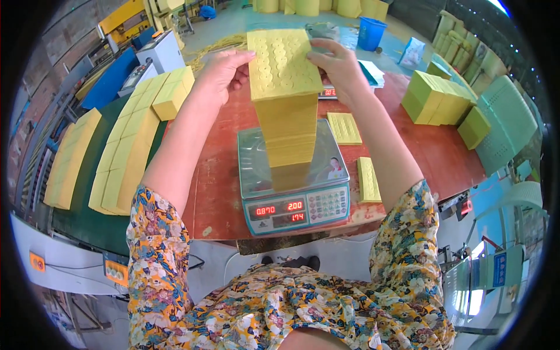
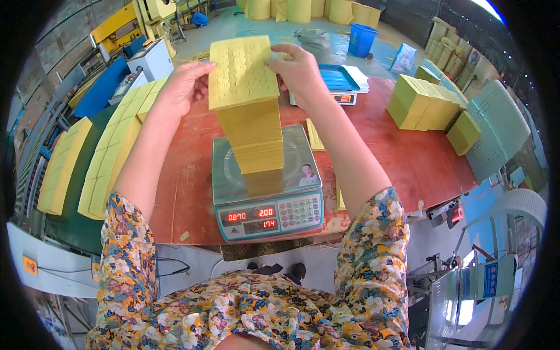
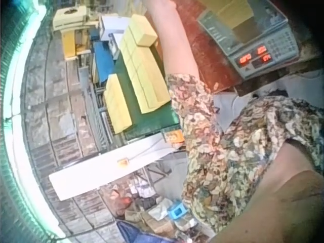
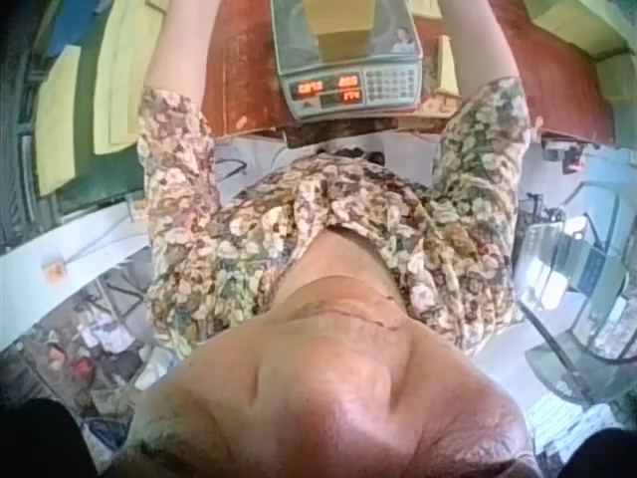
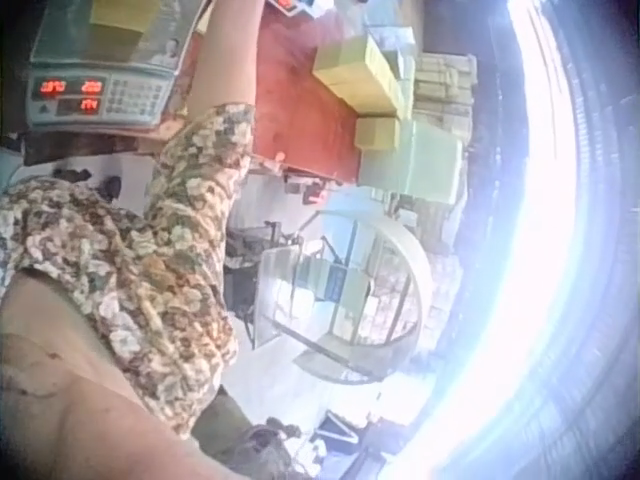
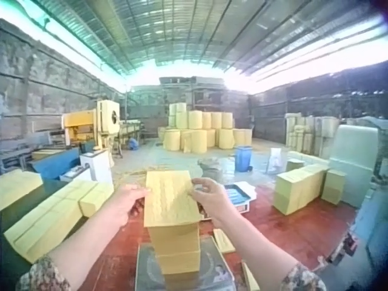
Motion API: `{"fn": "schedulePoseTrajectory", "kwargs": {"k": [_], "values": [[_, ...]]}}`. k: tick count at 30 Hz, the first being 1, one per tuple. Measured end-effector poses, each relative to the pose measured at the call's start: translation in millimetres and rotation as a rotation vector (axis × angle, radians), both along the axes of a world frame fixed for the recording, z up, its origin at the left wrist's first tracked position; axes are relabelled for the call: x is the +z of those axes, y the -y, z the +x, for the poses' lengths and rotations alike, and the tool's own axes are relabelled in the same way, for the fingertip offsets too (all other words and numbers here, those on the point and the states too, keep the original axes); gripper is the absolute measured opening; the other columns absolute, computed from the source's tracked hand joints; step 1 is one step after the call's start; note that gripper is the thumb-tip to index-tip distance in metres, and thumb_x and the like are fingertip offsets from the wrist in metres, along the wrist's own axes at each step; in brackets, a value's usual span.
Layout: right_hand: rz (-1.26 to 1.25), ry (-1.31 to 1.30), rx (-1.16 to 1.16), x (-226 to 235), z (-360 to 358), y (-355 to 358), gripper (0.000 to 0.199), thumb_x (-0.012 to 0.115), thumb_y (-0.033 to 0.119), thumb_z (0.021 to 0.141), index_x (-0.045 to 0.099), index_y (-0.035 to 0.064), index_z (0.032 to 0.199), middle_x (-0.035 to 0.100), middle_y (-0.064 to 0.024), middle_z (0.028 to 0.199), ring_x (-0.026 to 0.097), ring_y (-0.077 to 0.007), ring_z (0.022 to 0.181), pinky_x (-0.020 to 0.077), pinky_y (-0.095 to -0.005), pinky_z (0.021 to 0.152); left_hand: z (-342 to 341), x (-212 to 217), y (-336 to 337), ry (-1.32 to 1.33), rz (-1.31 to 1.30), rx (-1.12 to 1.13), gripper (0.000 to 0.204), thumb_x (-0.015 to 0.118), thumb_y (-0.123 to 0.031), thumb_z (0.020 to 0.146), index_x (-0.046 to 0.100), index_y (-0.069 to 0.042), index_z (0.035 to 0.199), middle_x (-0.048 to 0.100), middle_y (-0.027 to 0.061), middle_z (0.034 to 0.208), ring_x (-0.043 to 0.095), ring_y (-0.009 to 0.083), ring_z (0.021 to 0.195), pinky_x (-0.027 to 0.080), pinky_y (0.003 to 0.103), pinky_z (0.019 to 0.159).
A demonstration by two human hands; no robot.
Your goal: Counting and weighing stacks of yellow paper in an industrial facility.
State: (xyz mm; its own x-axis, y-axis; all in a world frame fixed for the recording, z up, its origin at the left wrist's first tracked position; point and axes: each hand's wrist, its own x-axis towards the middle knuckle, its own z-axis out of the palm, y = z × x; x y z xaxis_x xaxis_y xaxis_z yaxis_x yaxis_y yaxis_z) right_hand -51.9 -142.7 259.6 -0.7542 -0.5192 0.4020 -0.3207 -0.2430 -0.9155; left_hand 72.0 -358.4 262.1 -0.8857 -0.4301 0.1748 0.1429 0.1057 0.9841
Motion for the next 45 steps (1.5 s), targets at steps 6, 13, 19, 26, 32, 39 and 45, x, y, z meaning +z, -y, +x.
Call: {"fn": "schedulePoseTrajectory", "kwargs": {"k": [6, 13, 19, 26, 32, 39, 45], "values": [[0.147, 0.033, -0.104, -16.1, -7.1, 14.2, 0.04, 0.07, 0.007, 0.085, 0.061, -0.0024, 0.123, 0.066, -0.0073, 0.087, 0.056, -0.0106, 0.063, 0.0442, -0.0258, 0.052, -26.6, -31.9, 18.6, 0.127, 0.056, -0.018, 0.02, 0.072, -0.027, 0.085, 0.063, -0.012, 0.077, 0.061, 0.0014, 0.067, 0.053, 0.0112, 0.054, 0.038, 0.026, 0.048], [0.154, -0.018, -0.198, -25.1, -22.4, 18.4, 0.04, 0.069, 0.009, 0.086, 0.061, -0.0027, 0.123, 0.066, -0.0069, 0.088, 0.06, -0.0111, 0.069, 0.0441, -0.0241, 0.055, -33.7, -33.5, 17.9, 0.158, 0.031, -0.058, 0.021, 0.071, -0.028, 0.086, 0.062, -0.011, 0.079, 0.06, 0.0022, 0.067, 0.05, 0.0117, 0.052, 0.037, 0.027, 0.046], [0.226, -0.095, -0.306, -34.8, -29.2, 16.5, 0.038, 0.072, 0.01, 0.084, 0.065, -0.0021, 0.119, 0.065, -0.0071, 0.091, 0.061, -0.0134, 0.08, 0.0492, -0.0275, 0.069, -31.2, -32.8, 9.4, 0.168, -0.008, -0.077, 0.023, 0.07, -0.03, 0.086, 0.059, -0.011, 0.077, 0.057, 0.001, 0.065, 0.049, 0.0107, 0.051, 0.033, 0.026, 0.044], [0.222, -0.152, -0.349, -47.3, -31.8, 12.5, 0.035, 0.072, 0.012, 0.084, 0.067, -0.0022, 0.115, 0.064, -0.0048, 0.085, 0.06, -0.0121, 0.076, 0.0485, -0.0274, 0.066, -31.5, -36.5, 2.3, 0.161, 0.002, -0.043, 0.024, 0.07, -0.029, 0.087, 0.057, -0.013, 0.075, 0.056, -0.0003, 0.064, 0.046, 0.0094, 0.048, 0.031, 0.026, 0.043], [0.251, -0.294, -0.434, -50.4, -26.9, 17.0, 0.033, 0.072, 0.016, 0.084, 0.068, -0.0011, 0.112, 0.065, -0.0029, 0.076, 0.059, -0.0099, 0.068, 0.0483, -0.0274, 0.062, -31.8, -42.9, 7.5, 0.124, -0.01, -0.024, 0.024, 0.069, -0.032, 0.088, 0.06, -0.015, 0.075, 0.058, -0.0025, 0.063, 0.047, 0.0067, 0.047, 0.031, 0.023, 0.043], [0.231, -0.408, -0.479, -48.4, -23.8, 19.0, 0.027, 0.068, 0.017, 0.088, 0.07, 0.0003, 0.108, 0.065, -0.0034, 0.078, 0.057, -0.0091, 0.067, 0.0476, -0.0262, 0.062, -23.5, -47.2, -8.3, 0.014, -0.408, 0.199, 0.029, 0.061, -0.029, 0.094, 0.057, -0.008, 0.074, 0.056, 0.0001, 0.062, 0.049, 0.0099, 0.049, 0.037, 0.027, 0.044], [-0.198, 0.006, -0.361, -56.6, 32.9, -47.0, 0.02, 0.059, 0.009, 0.093, 0.068, -0.0021, 0.107, 0.057, -0.0007, 0.075, 0.048, -0.0067, 0.06, 0.0376, -0.0225, 0.054, 41.7, -60.4, -26.9, -0.22, -0.136, 0.203, 0.027, 0.054, -0.024, 0.099, 0.055, -0.008, 0.077, 0.055, 0.0003, 0.066, 0.049, 0.0076, 0.055, 0.036, 0.023, 0.047]]}}
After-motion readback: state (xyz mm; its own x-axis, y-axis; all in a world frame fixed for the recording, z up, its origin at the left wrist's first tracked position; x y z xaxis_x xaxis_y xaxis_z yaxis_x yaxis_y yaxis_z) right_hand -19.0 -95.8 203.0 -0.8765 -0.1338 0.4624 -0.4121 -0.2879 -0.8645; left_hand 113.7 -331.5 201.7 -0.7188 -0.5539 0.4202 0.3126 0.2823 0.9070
